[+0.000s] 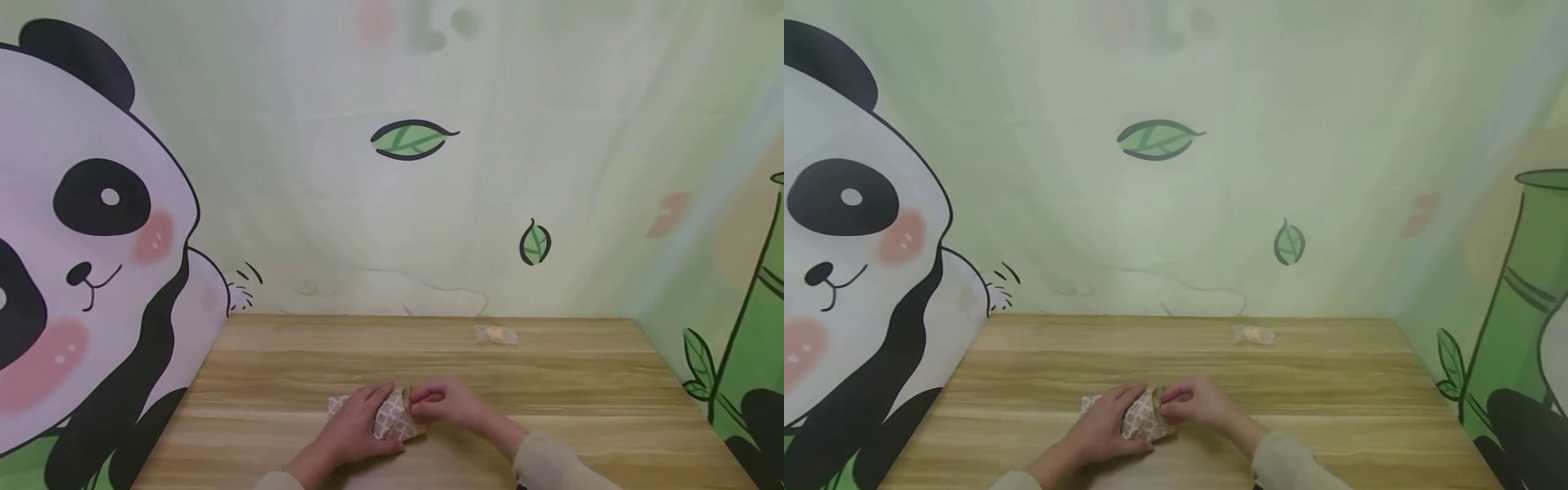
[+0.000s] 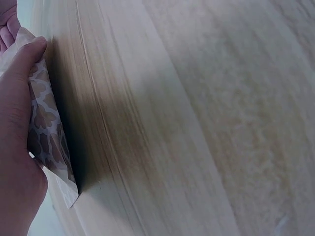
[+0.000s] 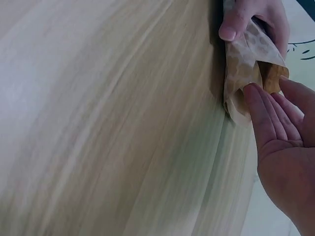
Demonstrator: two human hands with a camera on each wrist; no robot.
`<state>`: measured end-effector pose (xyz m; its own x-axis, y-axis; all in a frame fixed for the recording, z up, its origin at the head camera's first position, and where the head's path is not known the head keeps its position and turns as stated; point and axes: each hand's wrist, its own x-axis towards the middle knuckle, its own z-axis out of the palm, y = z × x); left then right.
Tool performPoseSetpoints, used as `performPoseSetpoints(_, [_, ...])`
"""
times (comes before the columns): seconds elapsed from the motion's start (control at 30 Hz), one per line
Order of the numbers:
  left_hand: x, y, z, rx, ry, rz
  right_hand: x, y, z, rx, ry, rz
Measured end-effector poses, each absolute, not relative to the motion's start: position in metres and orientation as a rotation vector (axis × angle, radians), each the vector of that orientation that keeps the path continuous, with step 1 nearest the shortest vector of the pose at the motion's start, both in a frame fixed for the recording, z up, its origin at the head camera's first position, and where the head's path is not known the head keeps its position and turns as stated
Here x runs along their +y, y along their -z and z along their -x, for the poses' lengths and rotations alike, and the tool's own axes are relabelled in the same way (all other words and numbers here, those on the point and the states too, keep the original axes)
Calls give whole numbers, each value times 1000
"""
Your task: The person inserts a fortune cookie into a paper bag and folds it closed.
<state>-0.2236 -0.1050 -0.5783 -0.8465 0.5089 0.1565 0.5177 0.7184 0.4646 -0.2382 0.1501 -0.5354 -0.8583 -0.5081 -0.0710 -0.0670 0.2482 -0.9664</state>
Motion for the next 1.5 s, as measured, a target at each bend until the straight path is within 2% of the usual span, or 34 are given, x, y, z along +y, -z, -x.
performPoseSetpoints(0.37, [-103, 578, 224, -2833, 777, 881, 140, 543, 239, 2024, 1781, 496])
performPoseSetpoints(0.67, [-104, 575, 223, -2863, 802, 865, 176, 534, 248, 2072, 1747, 474])
performPoseSetpoints(1.13, [-103, 579, 222, -2838, 748, 915, 264, 514, 289, 2840, 1180, 552])
performPoseSetpoints(1.23, [-103, 579, 220, -2828, 727, 929, 275, 514, 302, 2908, 1044, 526])
performPoseSetpoints(1.5, [-104, 575, 218, -2843, 713, 946, 289, 523, 329, 3124, 682, 656])
